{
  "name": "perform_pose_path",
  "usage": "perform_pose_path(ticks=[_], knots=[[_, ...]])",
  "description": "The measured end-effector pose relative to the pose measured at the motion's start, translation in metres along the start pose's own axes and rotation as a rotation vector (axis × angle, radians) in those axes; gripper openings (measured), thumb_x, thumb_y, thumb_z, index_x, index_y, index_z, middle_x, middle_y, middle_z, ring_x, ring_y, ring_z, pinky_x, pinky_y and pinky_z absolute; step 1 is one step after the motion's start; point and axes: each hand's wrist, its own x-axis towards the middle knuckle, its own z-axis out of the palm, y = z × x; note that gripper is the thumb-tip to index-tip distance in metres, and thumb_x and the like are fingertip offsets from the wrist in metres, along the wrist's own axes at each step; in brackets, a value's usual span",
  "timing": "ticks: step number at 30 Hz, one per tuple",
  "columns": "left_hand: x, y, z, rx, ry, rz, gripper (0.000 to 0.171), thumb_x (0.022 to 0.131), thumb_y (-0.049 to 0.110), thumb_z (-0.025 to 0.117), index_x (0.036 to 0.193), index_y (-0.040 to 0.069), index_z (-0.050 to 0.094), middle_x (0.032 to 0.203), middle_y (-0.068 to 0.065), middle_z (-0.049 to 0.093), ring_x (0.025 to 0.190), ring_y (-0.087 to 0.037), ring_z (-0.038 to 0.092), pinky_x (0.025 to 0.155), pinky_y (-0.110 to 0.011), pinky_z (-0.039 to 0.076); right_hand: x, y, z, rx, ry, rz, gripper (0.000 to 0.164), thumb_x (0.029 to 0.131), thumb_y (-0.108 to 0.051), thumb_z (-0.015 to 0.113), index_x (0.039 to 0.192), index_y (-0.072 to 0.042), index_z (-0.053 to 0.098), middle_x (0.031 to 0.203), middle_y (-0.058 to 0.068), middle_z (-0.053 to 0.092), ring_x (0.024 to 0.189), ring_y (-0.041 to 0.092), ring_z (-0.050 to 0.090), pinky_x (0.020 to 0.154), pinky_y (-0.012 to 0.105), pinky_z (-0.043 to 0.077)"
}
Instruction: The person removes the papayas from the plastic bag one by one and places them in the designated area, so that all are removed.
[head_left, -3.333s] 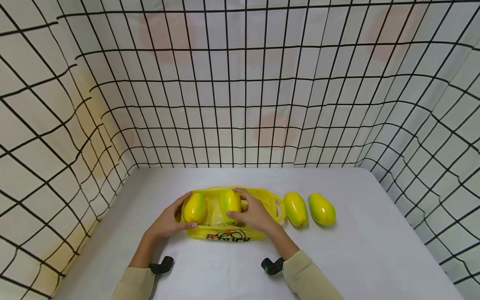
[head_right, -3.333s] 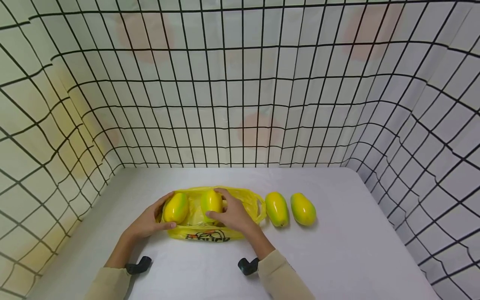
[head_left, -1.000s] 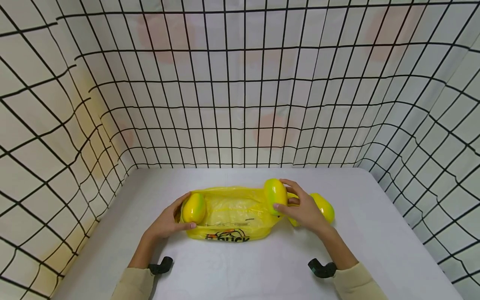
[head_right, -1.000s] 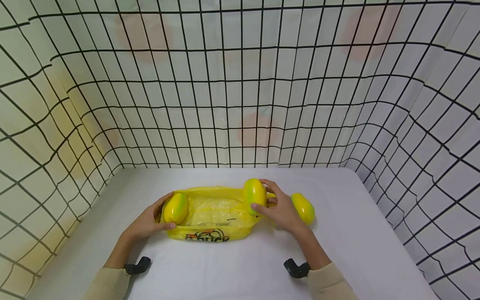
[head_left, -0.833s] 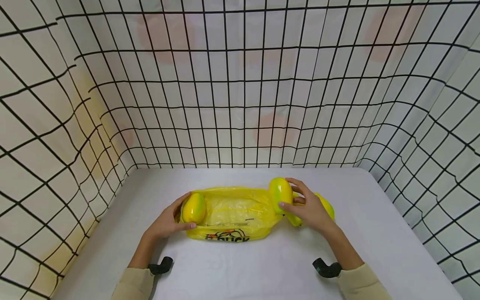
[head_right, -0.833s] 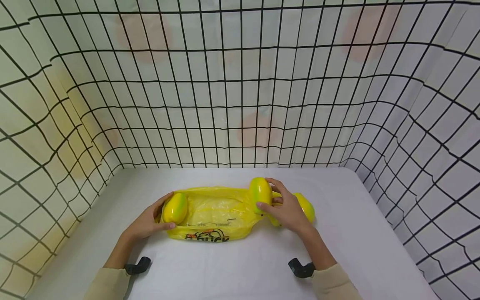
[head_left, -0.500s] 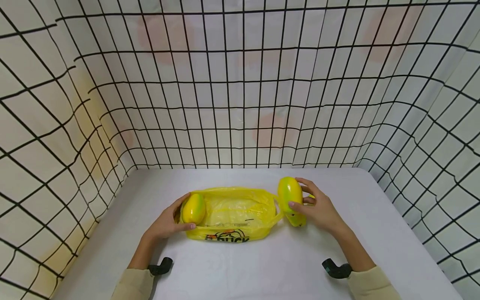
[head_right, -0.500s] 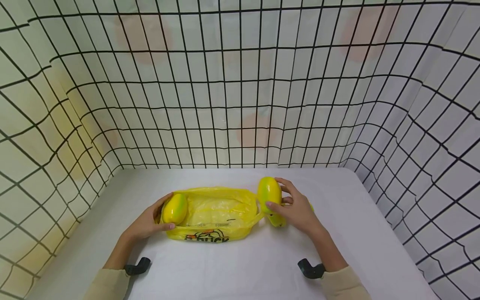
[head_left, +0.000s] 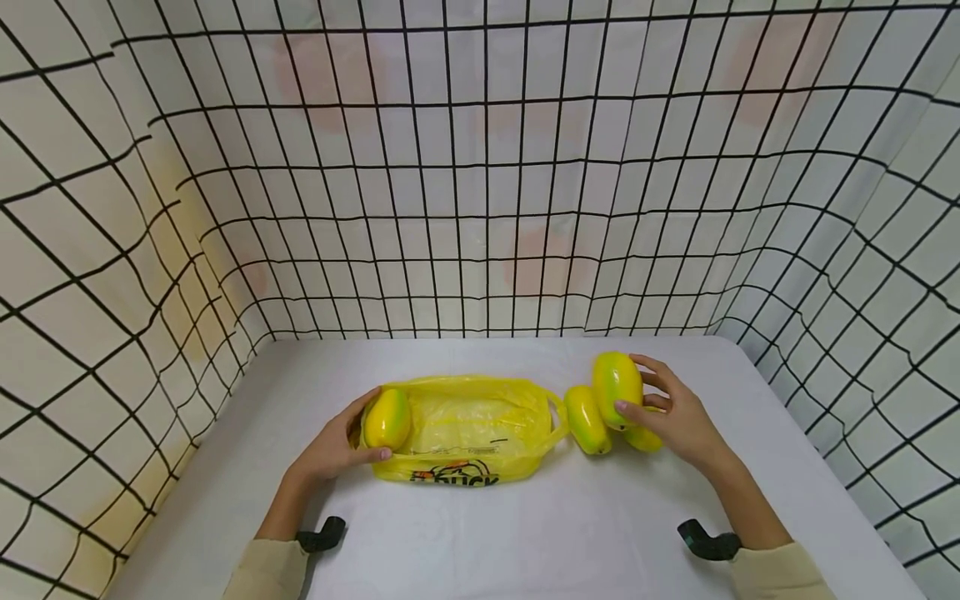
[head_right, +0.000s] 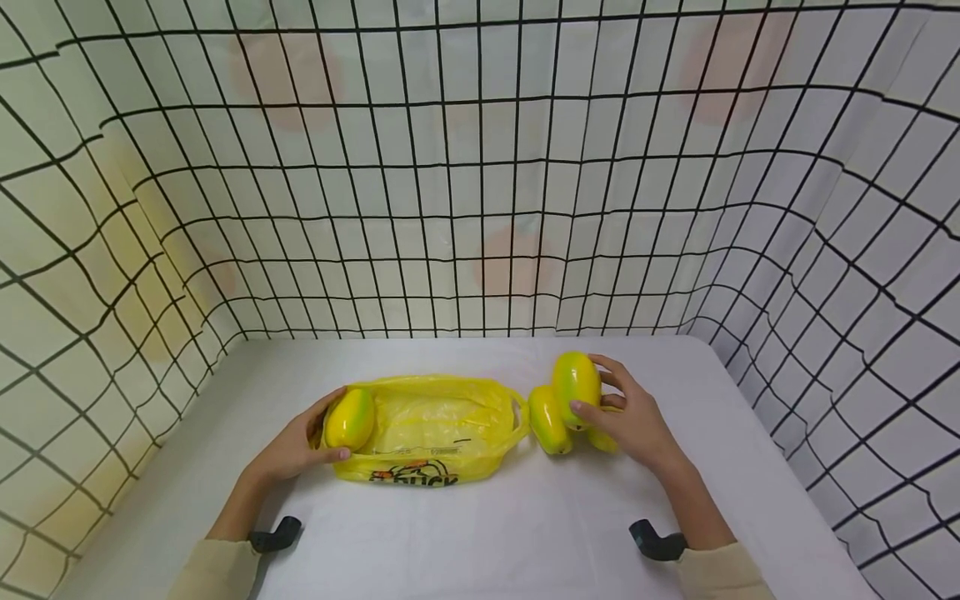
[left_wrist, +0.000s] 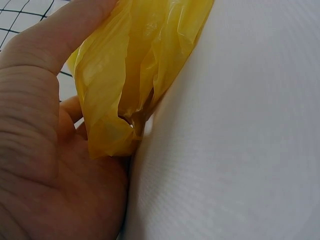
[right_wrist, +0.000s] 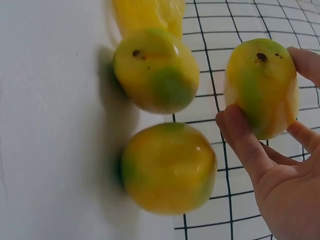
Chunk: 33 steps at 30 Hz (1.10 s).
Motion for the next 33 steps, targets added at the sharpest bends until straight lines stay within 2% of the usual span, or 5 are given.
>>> perform_pose_path(ticks=[9, 15, 19, 28, 33], knots=[[0.0, -0.001, 0.001, 0.0, -0.001, -0.001, 0.114, 0.074, 0.051, 0.088, 0.165, 0.023, 0.024, 0.169, -0.012, 0.03, 0.155, -0.039, 0.029, 0.123, -0.065, 0.025, -0.005, 0.014, -0.019, -0.012, 0.012, 0.011, 0.086, 0.094, -0.047, 0.073, 0.164, -0.036, 0.022, 0.162, 0.025, 0.034, 0.129, 0.042, 0.059, 0.096, 0.042, 0.06], [0.0, 0.001, 0.001, -0.008, -0.006, -0.012, 0.114, 0.074, 0.051, 0.088, 0.165, 0.025, 0.024, 0.169, -0.012, 0.03, 0.155, -0.04, 0.03, 0.123, -0.066, 0.024, -0.007, 0.024, -0.031, -0.023, 0.029, 0.009, 0.086, 0.096, -0.043, 0.071, 0.165, -0.03, 0.02, 0.16, 0.028, 0.034, 0.127, 0.043, 0.059, 0.087, 0.018, 0.057], [0.001, 0.002, 0.001, -0.004, -0.009, 0.007, 0.113, 0.075, 0.051, 0.087, 0.165, 0.024, 0.024, 0.168, -0.013, 0.031, 0.154, -0.04, 0.031, 0.123, -0.065, 0.027, -0.007, 0.033, -0.04, -0.016, 0.033, 0.005, 0.085, 0.098, -0.04, 0.07, 0.165, -0.028, 0.019, 0.161, 0.029, 0.032, 0.127, 0.041, 0.058, 0.082, 0.012, 0.053], [0.007, 0.006, 0.004, -0.015, -0.021, 0.042, 0.111, 0.076, 0.048, 0.088, 0.164, 0.025, 0.025, 0.168, -0.013, 0.032, 0.153, -0.039, 0.033, 0.123, -0.065, 0.027, -0.014, 0.055, -0.066, -0.041, 0.061, 0.021, 0.084, 0.1, -0.038, 0.068, 0.166, -0.026, 0.018, 0.159, 0.031, 0.033, 0.1, -0.011, 0.058, 0.08, 0.011, 0.053], [0.0, 0.008, 0.001, 0.015, -0.005, 0.015, 0.112, 0.076, 0.048, 0.087, 0.165, 0.021, 0.024, 0.167, -0.016, 0.031, 0.152, -0.042, 0.033, 0.122, -0.067, 0.027, -0.012, 0.068, -0.071, -0.041, 0.046, 0.044, 0.083, 0.1, -0.041, 0.067, 0.166, -0.025, 0.018, 0.161, 0.032, 0.03, 0.11, 0.006, 0.063, 0.081, 0.013, 0.052]])
